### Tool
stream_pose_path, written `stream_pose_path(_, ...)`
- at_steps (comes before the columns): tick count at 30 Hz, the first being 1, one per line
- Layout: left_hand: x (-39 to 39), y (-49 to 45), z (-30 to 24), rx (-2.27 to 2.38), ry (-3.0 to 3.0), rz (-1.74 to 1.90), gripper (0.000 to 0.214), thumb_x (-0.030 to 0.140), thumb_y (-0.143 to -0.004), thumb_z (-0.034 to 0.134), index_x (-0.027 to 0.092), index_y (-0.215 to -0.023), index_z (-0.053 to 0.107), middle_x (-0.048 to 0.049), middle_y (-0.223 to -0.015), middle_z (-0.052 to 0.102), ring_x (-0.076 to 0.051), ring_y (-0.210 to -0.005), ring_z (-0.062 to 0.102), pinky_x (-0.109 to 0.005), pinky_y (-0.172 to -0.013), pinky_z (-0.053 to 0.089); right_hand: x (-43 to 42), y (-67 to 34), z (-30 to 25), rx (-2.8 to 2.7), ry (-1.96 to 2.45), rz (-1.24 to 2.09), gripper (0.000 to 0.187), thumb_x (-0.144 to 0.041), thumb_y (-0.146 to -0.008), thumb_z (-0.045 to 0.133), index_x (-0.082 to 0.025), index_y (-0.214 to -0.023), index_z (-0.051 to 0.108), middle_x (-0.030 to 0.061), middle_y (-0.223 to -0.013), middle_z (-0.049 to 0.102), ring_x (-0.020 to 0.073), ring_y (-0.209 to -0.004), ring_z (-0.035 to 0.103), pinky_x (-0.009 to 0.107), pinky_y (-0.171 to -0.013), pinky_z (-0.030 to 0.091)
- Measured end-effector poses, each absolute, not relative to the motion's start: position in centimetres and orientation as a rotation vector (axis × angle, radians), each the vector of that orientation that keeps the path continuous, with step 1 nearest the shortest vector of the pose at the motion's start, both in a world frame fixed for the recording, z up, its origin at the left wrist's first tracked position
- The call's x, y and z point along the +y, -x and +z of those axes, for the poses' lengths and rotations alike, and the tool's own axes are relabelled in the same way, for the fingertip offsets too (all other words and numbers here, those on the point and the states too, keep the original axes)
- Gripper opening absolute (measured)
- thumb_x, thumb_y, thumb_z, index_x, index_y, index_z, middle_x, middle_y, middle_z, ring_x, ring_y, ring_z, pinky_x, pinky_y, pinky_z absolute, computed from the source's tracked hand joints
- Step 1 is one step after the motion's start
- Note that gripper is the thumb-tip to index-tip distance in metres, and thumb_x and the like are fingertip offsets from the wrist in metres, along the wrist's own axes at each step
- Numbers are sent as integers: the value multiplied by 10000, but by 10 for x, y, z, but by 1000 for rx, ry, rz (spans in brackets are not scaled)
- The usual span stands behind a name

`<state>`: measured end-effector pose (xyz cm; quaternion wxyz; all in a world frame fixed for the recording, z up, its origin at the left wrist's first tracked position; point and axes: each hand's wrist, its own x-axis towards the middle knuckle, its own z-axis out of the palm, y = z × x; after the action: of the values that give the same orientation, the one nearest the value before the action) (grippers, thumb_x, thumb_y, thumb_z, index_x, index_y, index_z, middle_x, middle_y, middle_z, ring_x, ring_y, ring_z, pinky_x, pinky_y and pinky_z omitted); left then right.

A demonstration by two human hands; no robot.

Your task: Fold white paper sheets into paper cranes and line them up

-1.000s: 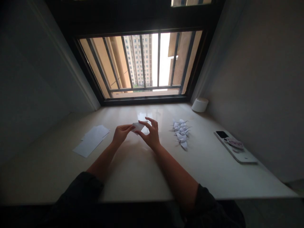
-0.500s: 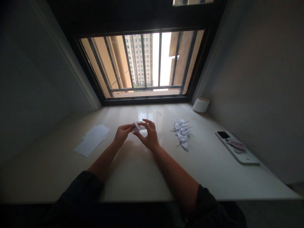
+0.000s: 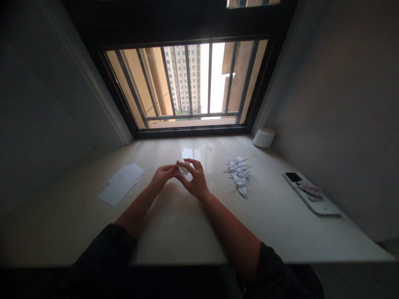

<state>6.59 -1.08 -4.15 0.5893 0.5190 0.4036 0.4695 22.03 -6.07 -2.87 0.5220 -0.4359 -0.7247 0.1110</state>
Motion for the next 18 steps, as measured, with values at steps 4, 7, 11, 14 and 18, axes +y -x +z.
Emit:
stream_pose_path(4, -10, -69, -48, 914, -1101, 1114, 437, 474, -613, 730, 153, -909, 718, -84, -842, 707, -199, -789, 638, -347, -787, 484, -55, -218, -37, -1661, 1023, 358, 392, -354, -775, 641, -358, -1163, 587, 50, -1191, 550, 235, -1118, 486, 410, -943, 419)
stream_pose_path(7, -10, -71, -51, 921, -1031, 1144, 427, 458, -614, 736, 160, -918, 712, -73, -847, 702, -182, -790, 635, -338, -802, 475, -48, -216, -46, -1553, 1021, 452, 336, -362, -760, 656, -347, -1094, 636, 42, -1187, 560, 224, -1095, 505, 406, -950, 413)
stream_pose_path(11, -11, -73, -51, 937, -944, 1192, 420, 459, -621, 731, 155, -910, 708, -81, -894, 696, -178, -830, 633, -326, -817, 465, -39, -214, -56, -1335, 1044, 630, 227, -416, -717, 673, -279, -892, 717, 53, -1129, 607, 233, -1043, 550, 406, -908, 439)
stream_pose_path(14, -12, -75, -49, 946, -933, 1223, 434, 465, -606, 737, 156, -909, 709, -85, -898, 698, -185, -834, 635, -331, -813, 464, -35, -214, -60, -1190, 1032, 825, 242, -451, -705, 661, -233, -790, 722, 56, -969, 676, 235, -957, 599, 378, -836, 473)
stream_pose_path(18, -14, -75, -45, 963, -1073, 1235, 439, 452, -599, 743, 143, -909, 716, -88, -879, 705, -205, -831, 632, -337, -792, 471, -34, -217, -60, -1066, 1035, 986, 279, -466, -676, 676, -209, -777, 721, 43, -781, 703, 221, -777, 637, 343, -722, 491)
